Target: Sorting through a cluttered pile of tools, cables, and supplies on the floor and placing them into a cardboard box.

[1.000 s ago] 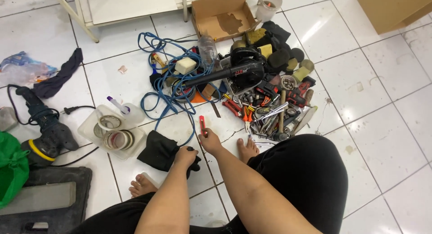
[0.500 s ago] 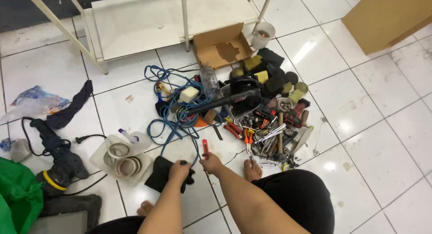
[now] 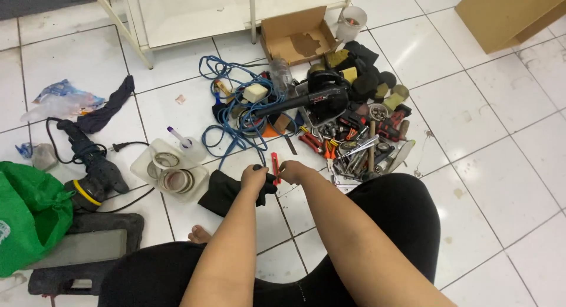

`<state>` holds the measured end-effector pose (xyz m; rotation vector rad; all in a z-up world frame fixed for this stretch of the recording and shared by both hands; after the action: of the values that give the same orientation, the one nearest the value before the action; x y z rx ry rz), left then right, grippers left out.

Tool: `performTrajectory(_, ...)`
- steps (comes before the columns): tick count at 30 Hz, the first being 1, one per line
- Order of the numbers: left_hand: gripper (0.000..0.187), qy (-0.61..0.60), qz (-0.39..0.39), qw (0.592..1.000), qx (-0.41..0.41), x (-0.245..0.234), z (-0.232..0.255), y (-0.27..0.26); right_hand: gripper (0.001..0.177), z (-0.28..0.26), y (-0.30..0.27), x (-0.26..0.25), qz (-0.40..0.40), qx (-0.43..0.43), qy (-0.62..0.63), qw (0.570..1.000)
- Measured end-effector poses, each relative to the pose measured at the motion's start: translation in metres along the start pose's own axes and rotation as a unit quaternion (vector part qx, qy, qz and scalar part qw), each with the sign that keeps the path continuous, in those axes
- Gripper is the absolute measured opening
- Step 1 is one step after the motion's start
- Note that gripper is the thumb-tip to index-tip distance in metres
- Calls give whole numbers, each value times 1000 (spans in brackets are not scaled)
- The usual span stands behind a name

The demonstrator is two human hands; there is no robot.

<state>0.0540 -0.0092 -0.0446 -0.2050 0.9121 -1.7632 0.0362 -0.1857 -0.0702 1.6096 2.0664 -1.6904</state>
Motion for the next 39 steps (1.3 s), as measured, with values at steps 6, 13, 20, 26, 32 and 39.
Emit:
performTrajectory(6,58,217,-82,972,22,-27,76,-63,47,1,6,-3,25,-19,49,998)
performTrajectory(13,59,112,-41,993,-3,-6,12,-3,49,26,7,49,-95,8,50,994)
performTrajectory(20,55,123,-83,989,-18,0,7,-10,46,14,62,38,-82,-19,25,996)
performTrajectory(26,58,121,-53,991,-22,-5,-12,6,46,-19,69,-5,5,-57,-35,998)
performTrajectory(32,52,42,-11,999,-10,20,-28,29,43,-23,56,-37,72,-65,24,995)
performTrajectory(39,47,-26,3,999,-31,55,-27,21,46,28,27,-20,70,-41,126,989)
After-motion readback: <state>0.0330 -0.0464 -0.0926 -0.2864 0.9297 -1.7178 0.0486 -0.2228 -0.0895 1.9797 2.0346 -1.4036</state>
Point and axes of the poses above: each hand's wrist, its own y-axis towards the middle knuckle, its own x-axis out of the palm, z = x × y, the point moved 7 cm from there along y, towards the middle knuckle, and after that the axes turned 1 degree about -z, right-handed, at the moved point
